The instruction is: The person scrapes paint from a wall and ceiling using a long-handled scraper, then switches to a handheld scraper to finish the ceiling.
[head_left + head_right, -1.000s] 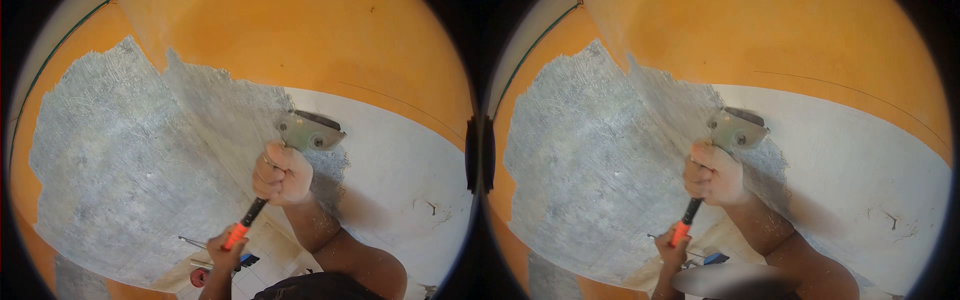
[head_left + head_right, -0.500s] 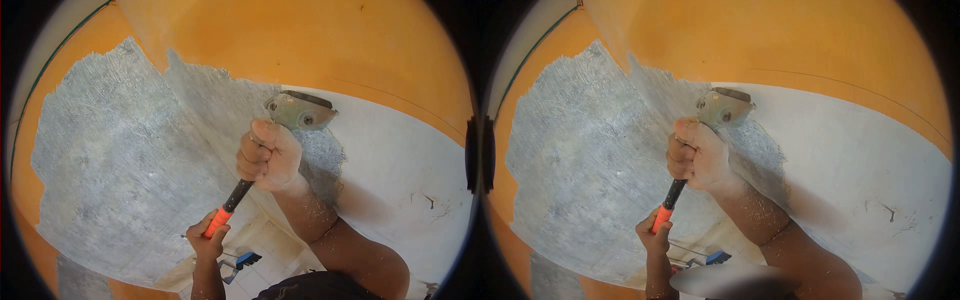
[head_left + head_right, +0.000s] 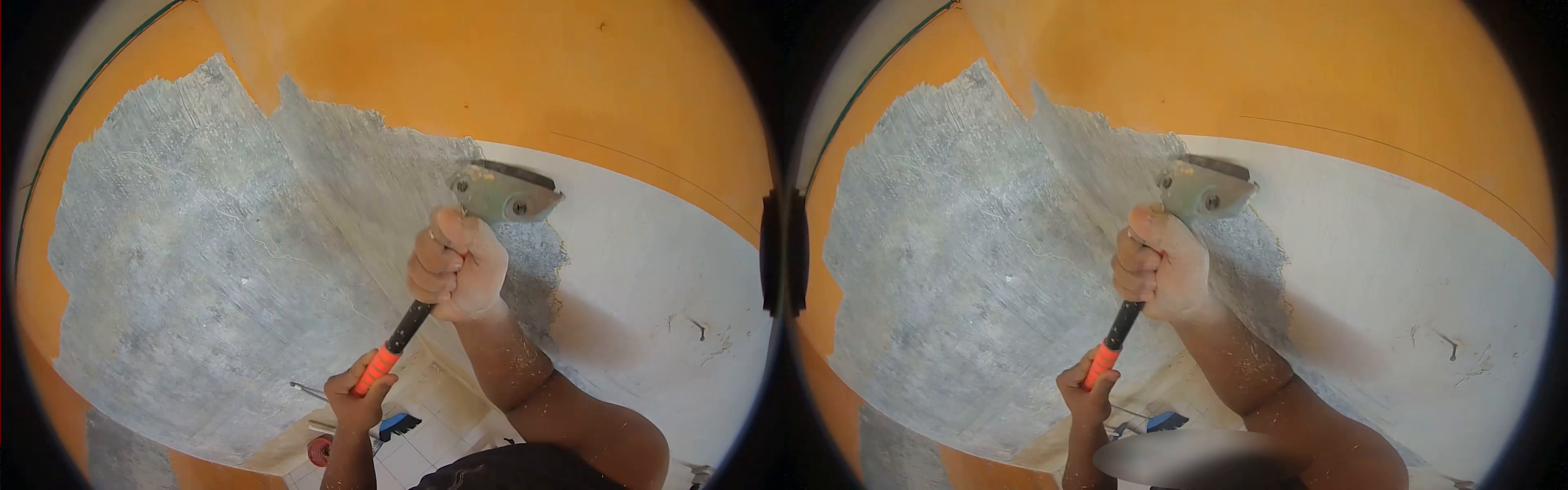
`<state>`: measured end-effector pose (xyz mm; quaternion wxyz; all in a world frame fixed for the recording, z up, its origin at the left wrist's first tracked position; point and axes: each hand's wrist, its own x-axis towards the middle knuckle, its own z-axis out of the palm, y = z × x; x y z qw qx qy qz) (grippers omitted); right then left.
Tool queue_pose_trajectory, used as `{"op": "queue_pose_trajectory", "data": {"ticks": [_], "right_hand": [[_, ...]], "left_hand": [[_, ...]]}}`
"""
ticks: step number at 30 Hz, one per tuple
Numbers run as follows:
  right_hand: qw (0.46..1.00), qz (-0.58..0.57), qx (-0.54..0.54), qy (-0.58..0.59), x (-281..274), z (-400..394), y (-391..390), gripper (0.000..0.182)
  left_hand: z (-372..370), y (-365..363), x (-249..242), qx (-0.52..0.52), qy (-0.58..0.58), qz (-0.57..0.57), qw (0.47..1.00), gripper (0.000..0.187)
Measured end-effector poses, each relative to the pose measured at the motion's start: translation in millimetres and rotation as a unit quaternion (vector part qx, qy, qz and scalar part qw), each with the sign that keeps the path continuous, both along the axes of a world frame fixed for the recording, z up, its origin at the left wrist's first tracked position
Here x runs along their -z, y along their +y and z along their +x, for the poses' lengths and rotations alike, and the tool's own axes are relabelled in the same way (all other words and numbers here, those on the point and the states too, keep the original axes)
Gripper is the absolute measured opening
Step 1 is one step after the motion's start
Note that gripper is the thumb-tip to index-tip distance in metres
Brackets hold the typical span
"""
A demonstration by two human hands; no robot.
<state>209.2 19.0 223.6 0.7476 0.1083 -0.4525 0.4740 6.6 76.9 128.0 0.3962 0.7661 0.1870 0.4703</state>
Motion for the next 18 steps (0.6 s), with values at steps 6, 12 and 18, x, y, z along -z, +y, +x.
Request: {"op": "queue_pose_trajectory", "data": {"ticks": [6,12,18], "right_hand": [[0.999,-0.027,0.042,-0.018,-18.6,0.4,3.1,0.034],[0.997,-0.044,0.062,-0.009,3.2,-3.1,-10.8,0.036],[0.995,-0.056,0.075,0.037,-14.8,-12.7,-6.2,0.037]], "left_hand": [[3.8,6.2,-24.3,0.016,-0.017,-0.075,0.997,0.037],[3.8,2.9,0.0,0.02,0.006,-0.053,0.998,0.038],[-12.2,15.8,-27.3,0.031,-0.013,-0.045,0.998,0.038]]}}
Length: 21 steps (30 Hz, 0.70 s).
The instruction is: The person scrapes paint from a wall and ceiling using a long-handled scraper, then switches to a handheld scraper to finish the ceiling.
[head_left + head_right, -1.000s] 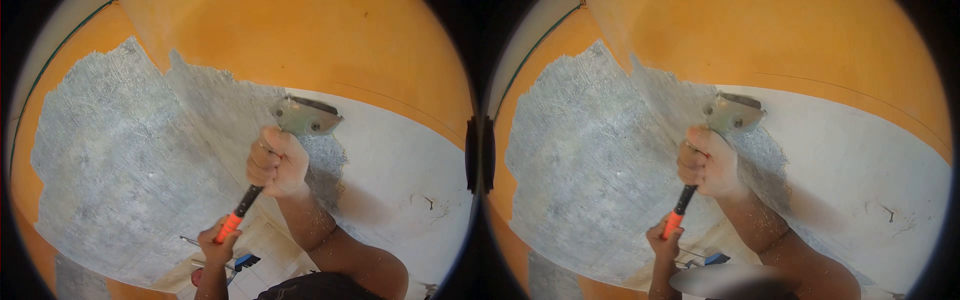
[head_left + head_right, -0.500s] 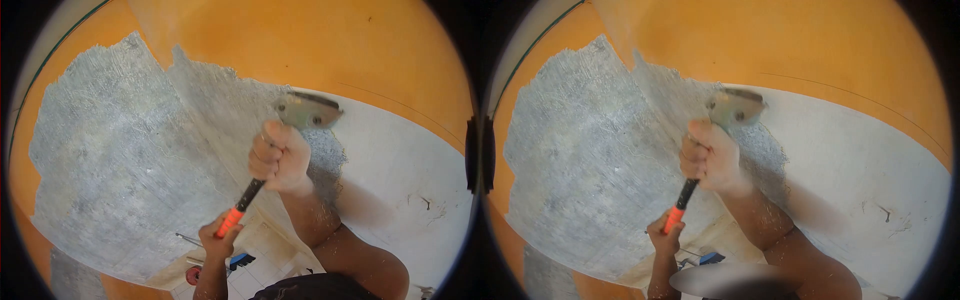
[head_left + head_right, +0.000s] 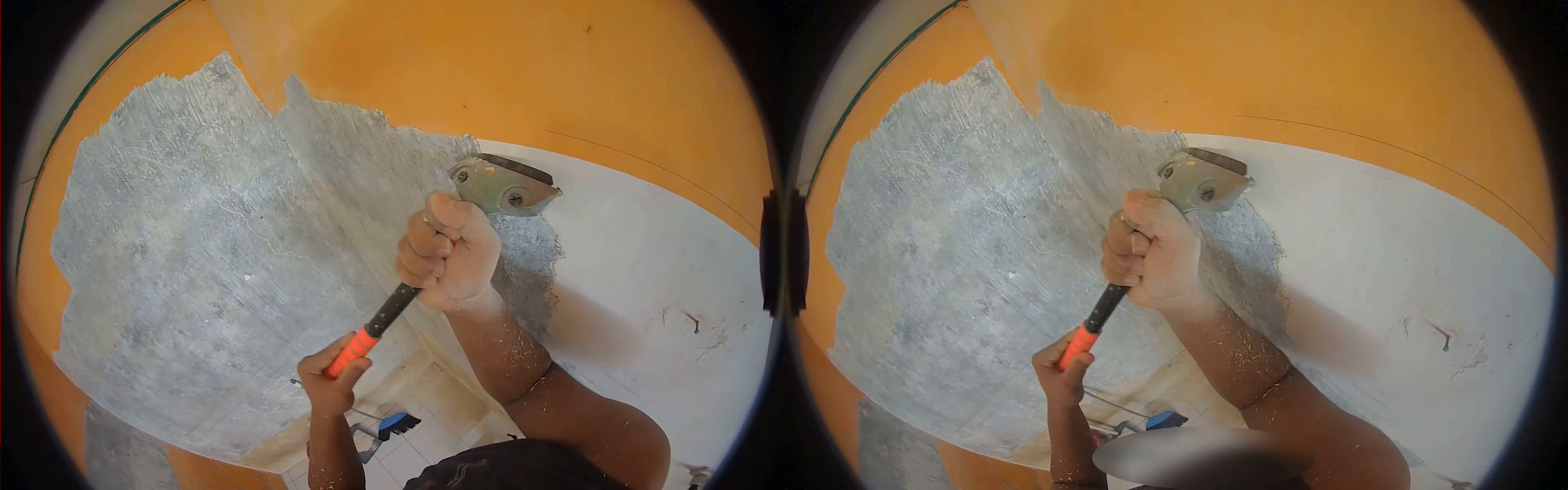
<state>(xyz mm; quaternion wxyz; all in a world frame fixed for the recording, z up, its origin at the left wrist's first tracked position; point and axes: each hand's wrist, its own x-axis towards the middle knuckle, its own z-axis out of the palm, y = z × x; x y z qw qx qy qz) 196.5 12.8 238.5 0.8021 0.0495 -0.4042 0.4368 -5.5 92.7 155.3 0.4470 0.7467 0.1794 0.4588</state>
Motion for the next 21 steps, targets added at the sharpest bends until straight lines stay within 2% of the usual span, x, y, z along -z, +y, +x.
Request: {"op": "queue_pose_trajectory", "data": {"ticks": [1,3,5,7,9,10,13,15,17,19,21], "right_hand": [[0.999,-0.012,-0.024,0.035,0.5,-0.6,-2.8,0.04],[1.0,0.002,-0.028,0.0,20.0,5.4,-7.6,0.04],[0.998,0.022,-0.018,-0.054,31.7,9.2,-13.6,0.04],[0.997,0.018,-0.028,-0.065,28.2,9.4,-12.1,0.038],[0.997,0.069,-0.034,-0.031,22.7,2.4,-3.0,0.022],[0.996,0.082,-0.039,-0.015,21.3,-0.2,-1.0,0.022],[0.991,0.102,-0.084,0.01,28.6,1.4,-5.8,0.023],[0.992,0.093,-0.078,-0.016,44.1,7.5,-12.3,0.024],[0.993,0.083,-0.068,-0.042,46.5,10.9,-15.3,0.025],[0.992,0.061,-0.085,-0.064,37.5,13.3,-16.1,0.034],[0.994,0.057,-0.081,-0.039,36.3,9.4,-11.7,0.035]], "left_hand": [[2.5,-5.9,7.5,-0.009,0.007,0.01,1.0,0.039],[1.6,-15.2,30.6,-0.018,0.041,-0.014,0.999,0.041],[7.3,-24.4,42.6,-0.006,0.033,0.012,0.999,0.039],[6.0,-17.9,32.2,-0.009,0.034,-0.006,0.999,0.039],[-3.7,-7.2,17.6,-0.007,0.023,-0.017,1.0,0.038],[-6.6,-8.3,12.4,-0.017,0.019,-0.004,1.0,0.038],[-7.3,-19.4,21.8,-0.039,0.041,0.039,0.998,0.04],[-5.1,-34.2,43.0,-0.046,0.08,0.022,0.995,0.042],[3.1,-41.2,52.3,-0.044,0.064,0.066,0.995,0.042],[7.2,-31.9,47.1,-0.046,0.036,0.046,0.997,0.042],[5.8,-27.0,43.2,-0.045,0.012,0.036,0.998,0.043]]}}
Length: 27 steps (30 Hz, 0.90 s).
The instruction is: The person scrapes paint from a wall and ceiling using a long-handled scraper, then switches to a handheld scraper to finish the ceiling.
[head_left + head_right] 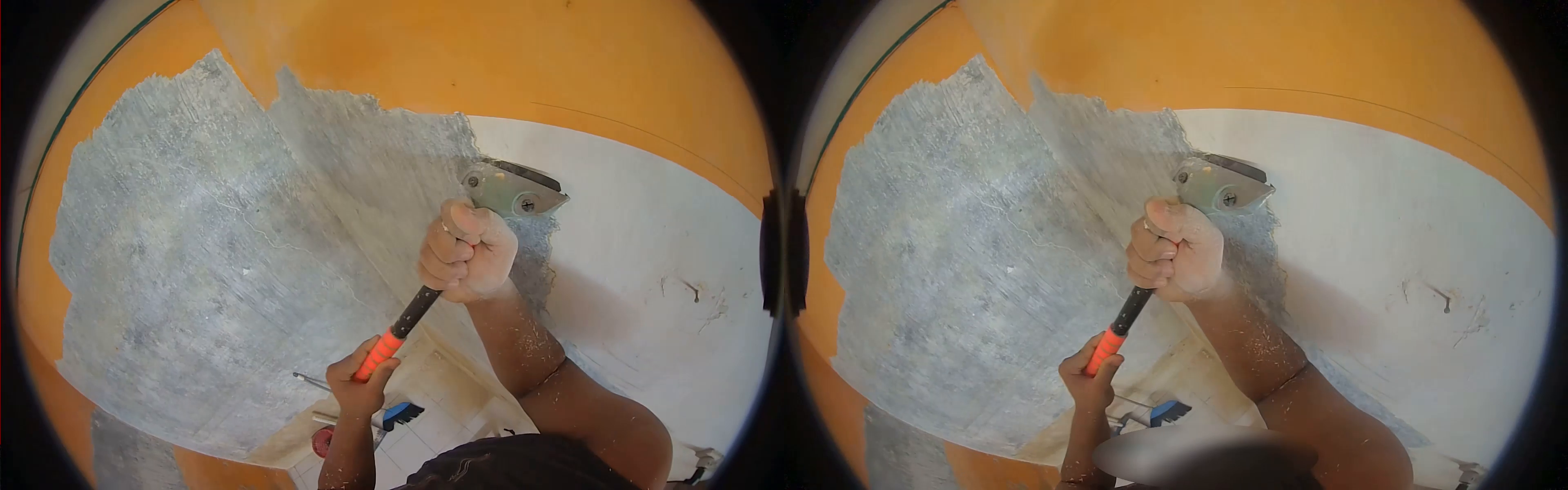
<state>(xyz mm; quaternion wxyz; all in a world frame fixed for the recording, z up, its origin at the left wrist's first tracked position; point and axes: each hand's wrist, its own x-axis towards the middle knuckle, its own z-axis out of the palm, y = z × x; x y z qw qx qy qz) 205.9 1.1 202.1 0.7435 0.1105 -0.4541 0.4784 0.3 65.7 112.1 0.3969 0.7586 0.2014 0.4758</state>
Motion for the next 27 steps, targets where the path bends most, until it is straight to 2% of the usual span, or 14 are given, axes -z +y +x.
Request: {"op": "queue_pose_trajectory", "data": {"ticks": [2,4,7,10,12,13,14,16,18,19,20,22,25,27], "right_hand": [[1.0,-0.003,0.001,0.02,2.6,-0.6,-0.9,0.036],[1.0,-0.01,0.001,-0.005,11.8,1.2,-9.4,0.036],[0.999,-0.021,-0.012,-0.046,11.2,6.7,-11.7,0.037],[0.998,-0.053,0.015,-0.021,-10.7,0.8,-3.6,0.039],[0.999,-0.026,0.011,-0.035,-5.5,3.0,-3.4,0.04],[0.999,-0.046,-0.003,-0.014,1.5,2.0,-8.8,0.04],[0.998,-0.066,-0.017,0.006,9.1,2.1,-13.6,0.041],[0.998,-0.05,-0.001,-0.049,13.1,7.2,-13.7,0.039],[0.993,-0.117,-0.027,-0.01,1.5,8.0,-11.8,0.038],[0.994,-0.063,-0.027,-0.08,-9.7,13.1,-2.4,0.036],[0.995,-0.064,-0.028,-0.076,-10.2,7.9,-1.4,0.036],[0.997,-0.082,0.005,0.014,-15.2,0.3,-1.4,0.039],[0.998,-0.056,0.004,-0.028,15.9,3.5,-8.9,0.04],[0.998,-0.034,0.009,-0.056,14.2,3.8,-9.5,0.038]], "left_hand": [[-5.4,-0.4,-0.4,-0.004,0.023,0.03,0.999,0.042],[-7.1,-19.3,10.3,0.005,0.066,-0.011,0.998,0.039],[2.7,-22.5,12.2,0.017,0.043,0.011,0.999,0.038],[4.2,-15.7,-3.7,0.0,0.033,-0.027,0.999,0.038],[3.4,-15.1,-10.8,0.026,0.018,-0.013,0.999,0.038],[1.7,-15.6,8.2,0.027,0.026,-0.002,0.999,0.037],[0.0,-28.5,11.2,0.013,0.073,-0.043,0.996,0.036],[7.7,-30.1,31.9,0.032,0.006,0.03,0.999,0.035],[11.5,-23.3,16.4,0.016,0.022,-0.002,1.0,0.035],[11.4,-19.5,5.1,-0.001,0.044,-0.033,0.998,0.036],[11.7,-15.1,-7.9,0.02,0.003,-0.085,0.996,0.036],[6.8,-14.7,-13.6,-0.015,0.041,-0.044,0.998,0.036],[1.4,-25.7,14.2,0.021,0.031,-0.04,0.998,0.035],[6.6,-24.1,7.3,0.008,0.044,-0.029,0.999,0.036]]}}
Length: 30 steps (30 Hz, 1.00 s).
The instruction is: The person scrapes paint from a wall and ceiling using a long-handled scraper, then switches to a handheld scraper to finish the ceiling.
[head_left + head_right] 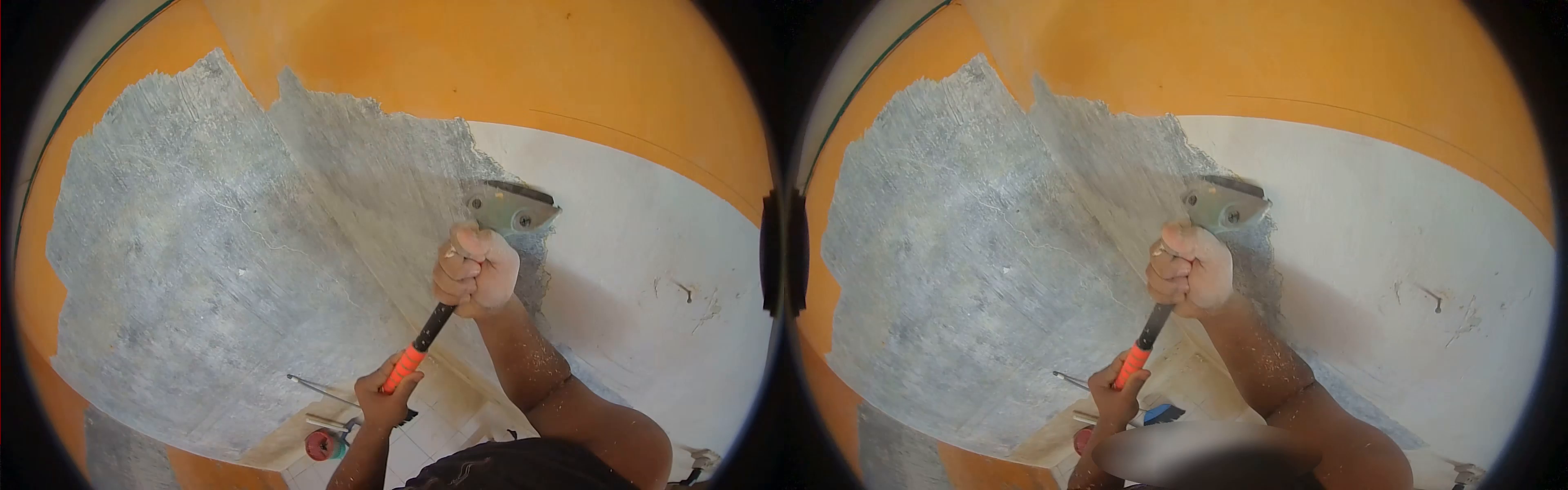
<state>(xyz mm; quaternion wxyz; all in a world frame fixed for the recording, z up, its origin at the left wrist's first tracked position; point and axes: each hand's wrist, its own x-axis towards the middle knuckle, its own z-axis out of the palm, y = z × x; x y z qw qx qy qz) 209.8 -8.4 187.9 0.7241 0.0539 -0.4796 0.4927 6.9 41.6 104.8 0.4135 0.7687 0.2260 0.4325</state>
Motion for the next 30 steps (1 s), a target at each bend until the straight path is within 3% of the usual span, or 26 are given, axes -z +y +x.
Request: {"op": "queue_pose_trajectory", "data": {"ticks": [2,4,10,13,14,20,23,24,26,30], "right_hand": [[1.0,-0.022,-0.004,0.021,-22.0,2.7,5.6,0.039],[0.996,-0.052,0.028,0.063,-38.9,-6.7,7.5,0.04],[1.0,-0.019,0.024,0.004,0.4,3.2,2.9,0.039],[1.0,-0.029,0.002,-0.003,-39.4,3.8,10.4,0.04],[0.996,-0.066,0.033,0.059,-49.6,-4.8,10.0,0.041],[0.999,-0.023,0.003,0.041,-16.1,-2.9,5.2,0.038],[0.999,-0.031,-0.009,0.019,-32.1,0.6,9.7,0.036],[0.999,-0.034,0.003,0.039,-42.3,-1.8,13.5,0.035],[0.998,-0.001,-0.003,0.067,-46.7,-3.9,17.0,0.035],[0.999,-0.017,-0.007,0.044,-13.2,-2.2,9.3,0.036]], "left_hand": [[2.8,3.0,-15.3,-0.033,0.026,-0.003,0.999,0.036],[-1.8,19.3,-27.5,-0.005,-0.031,-0.023,0.999,0.037],[-3.8,5.0,-13.2,-0.006,0.033,-0.01,0.999,0.037],[-0.2,16.1,-24.0,-0.025,0.044,0.006,0.999,0.034],[-2.1,24.7,-34.2,-0.006,0.012,-0.011,1.0,0.033],[-1.1,4.2,-13.0,0.021,-0.018,-0.003,1.0,0.037],[2.2,14.4,-24.6,-0.039,0.024,-0.009,0.999,0.035],[1.5,24.0,-31.2,0.008,-0.035,-0.041,0.999,0.034],[-2.5,22.9,-39.7,-0.008,-0.011,-0.004,1.0,0.035],[-6.9,8.1,-17.6,-0.007,0.008,0.007,1.0,0.036]]}}
